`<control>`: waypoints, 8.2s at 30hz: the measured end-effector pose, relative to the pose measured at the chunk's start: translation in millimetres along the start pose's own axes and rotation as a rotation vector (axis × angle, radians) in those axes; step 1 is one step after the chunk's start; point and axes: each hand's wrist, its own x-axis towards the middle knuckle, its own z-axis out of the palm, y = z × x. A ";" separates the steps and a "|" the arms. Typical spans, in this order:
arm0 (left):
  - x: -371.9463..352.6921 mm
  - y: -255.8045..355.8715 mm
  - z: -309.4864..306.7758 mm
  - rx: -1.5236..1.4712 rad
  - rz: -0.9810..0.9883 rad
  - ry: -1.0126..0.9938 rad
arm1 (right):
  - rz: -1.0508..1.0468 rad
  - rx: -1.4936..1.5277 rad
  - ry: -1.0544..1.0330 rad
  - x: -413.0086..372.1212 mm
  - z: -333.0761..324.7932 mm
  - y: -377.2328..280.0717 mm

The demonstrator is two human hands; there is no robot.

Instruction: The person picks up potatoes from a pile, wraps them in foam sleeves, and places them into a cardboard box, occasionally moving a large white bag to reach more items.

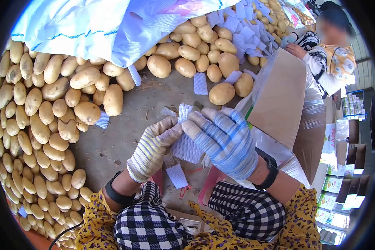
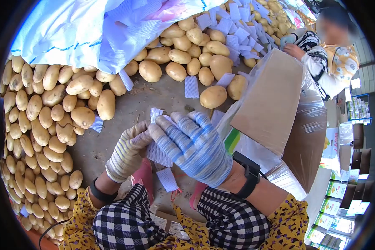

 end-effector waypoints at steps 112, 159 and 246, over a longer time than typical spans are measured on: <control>-32.9 101.3 -269.7 2.075 0.527 1.296 | 0.702 0.807 -0.417 10.0 57.2 -82.8; -31.2 -67.0 -77.2 -0.123 0.193 -0.075 | 1.011 1.069 0.433 -42.2 -143.0 20.4; 65.9 -29.4 -59.0 0.239 0.391 0.233 | 1.196 1.358 -0.106 -19.8 -5.8 -5.3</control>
